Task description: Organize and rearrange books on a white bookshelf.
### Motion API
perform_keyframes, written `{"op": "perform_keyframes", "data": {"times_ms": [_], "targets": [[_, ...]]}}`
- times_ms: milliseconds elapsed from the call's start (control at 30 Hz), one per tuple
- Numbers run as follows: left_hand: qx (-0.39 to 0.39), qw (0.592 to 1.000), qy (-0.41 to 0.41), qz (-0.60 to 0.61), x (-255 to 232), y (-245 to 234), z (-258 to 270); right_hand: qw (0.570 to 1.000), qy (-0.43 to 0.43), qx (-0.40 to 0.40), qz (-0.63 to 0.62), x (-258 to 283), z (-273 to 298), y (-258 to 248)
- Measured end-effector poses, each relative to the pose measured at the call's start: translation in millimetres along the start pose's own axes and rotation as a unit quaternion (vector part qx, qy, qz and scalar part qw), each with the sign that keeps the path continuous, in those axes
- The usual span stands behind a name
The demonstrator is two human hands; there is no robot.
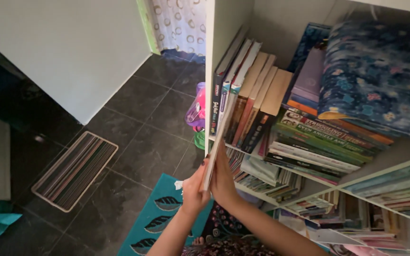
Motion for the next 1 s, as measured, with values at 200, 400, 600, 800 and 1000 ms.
{"op": "perform_keyframes", "data": {"times_ms": [200,400,600,800,1000], "targets": [[0.005,1.000,-0.019,-0.008,-0.5,1.5,-1.3,1.000,-0.004,0.012,0.015,-22.7,11.4,11.6],[0.003,0.998,-0.055,-0.033,7.3,7.1,4.9,0.992,0.124,0.007,-0.008,-20.8,3.8,-10.2],[0.020,0.996,0.051,-0.077,-17.3,1.8,-14.3,0.923,-0.146,-0.164,0.315,28.6,-95.5,-108.4],[-0.062,0.992,-0.109,0.011,19.1,2.5,20.6,0.927,-0.180,-0.101,0.314,32.0,-151.2,-124.5],[-0.124,0.985,0.092,-0.082,10.0,-4.5,17.3,0.936,-0.165,-0.107,0.291,36.1,-153.6,-124.6]]}}
Point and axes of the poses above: each hand's wrist, its own z-axis away from the middle knuckle, its own y-axis out of the palm, x = y × z, the point moved 2 cm from there along -z, towards the middle knuckle, and after that the axes turned 10 degrees about z, right-handed, at the moved point
